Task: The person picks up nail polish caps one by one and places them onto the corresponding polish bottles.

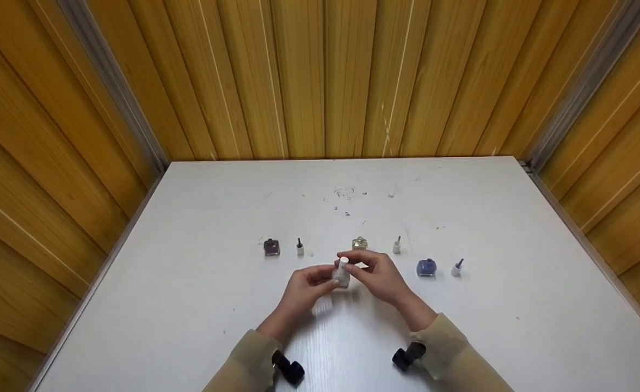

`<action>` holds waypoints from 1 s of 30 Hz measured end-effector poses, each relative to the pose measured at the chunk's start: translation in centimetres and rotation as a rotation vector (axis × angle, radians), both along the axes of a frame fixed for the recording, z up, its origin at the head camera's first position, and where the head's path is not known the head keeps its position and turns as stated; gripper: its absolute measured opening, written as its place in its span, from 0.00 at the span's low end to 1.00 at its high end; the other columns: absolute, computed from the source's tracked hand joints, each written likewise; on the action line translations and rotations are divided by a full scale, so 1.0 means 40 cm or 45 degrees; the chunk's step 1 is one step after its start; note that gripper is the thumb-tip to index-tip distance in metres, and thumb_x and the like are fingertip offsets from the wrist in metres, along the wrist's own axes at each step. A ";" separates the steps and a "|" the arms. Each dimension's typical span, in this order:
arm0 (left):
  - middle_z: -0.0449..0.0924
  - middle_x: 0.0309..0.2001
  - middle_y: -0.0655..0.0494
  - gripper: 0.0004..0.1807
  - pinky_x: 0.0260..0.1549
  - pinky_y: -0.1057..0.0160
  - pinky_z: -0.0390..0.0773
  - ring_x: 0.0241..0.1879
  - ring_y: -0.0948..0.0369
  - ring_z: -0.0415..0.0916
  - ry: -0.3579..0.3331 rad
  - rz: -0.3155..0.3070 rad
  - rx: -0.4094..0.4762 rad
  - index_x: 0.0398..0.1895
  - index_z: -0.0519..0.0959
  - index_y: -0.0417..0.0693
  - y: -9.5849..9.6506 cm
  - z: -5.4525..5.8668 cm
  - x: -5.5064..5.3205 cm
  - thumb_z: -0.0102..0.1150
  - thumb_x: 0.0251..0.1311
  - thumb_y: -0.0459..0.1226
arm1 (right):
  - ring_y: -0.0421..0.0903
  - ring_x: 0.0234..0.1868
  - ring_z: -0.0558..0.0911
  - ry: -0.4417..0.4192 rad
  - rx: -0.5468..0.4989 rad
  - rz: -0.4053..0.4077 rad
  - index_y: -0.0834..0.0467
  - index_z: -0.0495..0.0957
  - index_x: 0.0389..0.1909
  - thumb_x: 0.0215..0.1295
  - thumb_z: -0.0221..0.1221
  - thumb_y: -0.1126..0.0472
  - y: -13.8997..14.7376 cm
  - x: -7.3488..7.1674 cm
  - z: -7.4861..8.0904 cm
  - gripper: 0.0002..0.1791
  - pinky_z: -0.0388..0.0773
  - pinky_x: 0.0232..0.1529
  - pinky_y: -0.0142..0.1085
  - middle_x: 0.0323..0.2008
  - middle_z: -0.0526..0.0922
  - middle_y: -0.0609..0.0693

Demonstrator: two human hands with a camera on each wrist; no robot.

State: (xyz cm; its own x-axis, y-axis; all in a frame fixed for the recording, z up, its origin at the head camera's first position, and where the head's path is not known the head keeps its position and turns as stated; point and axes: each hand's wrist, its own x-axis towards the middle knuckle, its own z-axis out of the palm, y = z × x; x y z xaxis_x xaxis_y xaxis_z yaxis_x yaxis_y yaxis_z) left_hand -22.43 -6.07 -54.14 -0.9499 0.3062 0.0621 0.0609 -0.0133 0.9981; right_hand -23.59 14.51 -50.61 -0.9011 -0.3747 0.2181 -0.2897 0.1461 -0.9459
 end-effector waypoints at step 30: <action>0.88 0.50 0.40 0.18 0.44 0.70 0.85 0.47 0.61 0.87 0.021 0.024 -0.073 0.55 0.84 0.35 -0.001 -0.001 0.000 0.69 0.63 0.32 | 0.37 0.50 0.85 0.028 -0.034 -0.033 0.68 0.82 0.55 0.69 0.65 0.64 -0.006 0.003 -0.003 0.16 0.84 0.47 0.27 0.50 0.87 0.65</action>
State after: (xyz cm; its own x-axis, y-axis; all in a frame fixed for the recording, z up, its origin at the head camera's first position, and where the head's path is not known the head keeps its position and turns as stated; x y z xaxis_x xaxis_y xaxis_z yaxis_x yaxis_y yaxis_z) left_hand -22.41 -6.13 -54.18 -0.9547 0.2914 0.0607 0.0771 0.0450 0.9960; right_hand -23.46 14.26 -50.73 -0.9053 -0.3454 0.2474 -0.3068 0.1286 -0.9431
